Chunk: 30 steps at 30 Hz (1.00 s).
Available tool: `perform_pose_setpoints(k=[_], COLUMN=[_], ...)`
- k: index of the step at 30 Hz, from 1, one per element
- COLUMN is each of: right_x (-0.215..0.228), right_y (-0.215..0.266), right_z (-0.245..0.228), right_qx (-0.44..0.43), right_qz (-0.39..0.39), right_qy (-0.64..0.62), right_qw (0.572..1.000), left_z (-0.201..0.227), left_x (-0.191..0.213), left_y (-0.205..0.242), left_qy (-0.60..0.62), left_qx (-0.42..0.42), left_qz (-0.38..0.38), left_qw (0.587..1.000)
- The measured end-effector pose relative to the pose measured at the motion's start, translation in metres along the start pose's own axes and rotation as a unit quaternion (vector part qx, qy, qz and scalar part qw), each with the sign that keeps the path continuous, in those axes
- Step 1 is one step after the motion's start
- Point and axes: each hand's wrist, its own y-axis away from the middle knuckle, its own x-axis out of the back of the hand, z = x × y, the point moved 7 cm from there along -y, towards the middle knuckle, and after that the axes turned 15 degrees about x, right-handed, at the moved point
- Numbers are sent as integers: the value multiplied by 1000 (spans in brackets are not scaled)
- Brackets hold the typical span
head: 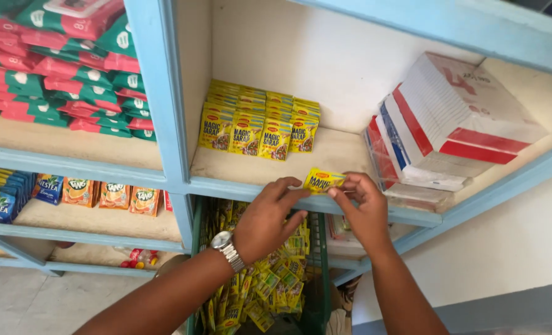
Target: The person takes yellow packets of Magic Sarap from a green basket on their lap and places them onto a shelf. They arrange the packets in neat rows, filling the available space on the shelf.
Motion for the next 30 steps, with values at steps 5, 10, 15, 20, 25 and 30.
perform_pose_setpoints(k=[5, 10, 15, 20, 25, 30], right_x=[2, 1, -6, -12, -21, -26], right_y=[-26, -34, -46, -64, -81, -93], right_z=[45, 78, 78, 102, 128, 141], right_qx=[8, -11, -57, -55, -64, -48], right_qz=[-19, -39, -79, -86, -86, -92], right_qy=[-6, 1, 68, 51, 26, 20], right_qw=[1000, 999, 993, 993, 994, 994], left_z=[-12, -30, -46, -57, -70, -79], left_x=[-23, -47, -71, -82, -88, -96], left_y=[-22, -37, -45, -62, -76, -81], left_qy=[-126, -183, -244, -251, -268, -258], left_qx=[0, 12, 66, 87, 126, 121], left_qz=[2, -2, -78, -89, -110, -104], left_qw=[992, 983, 964, 960, 949, 953])
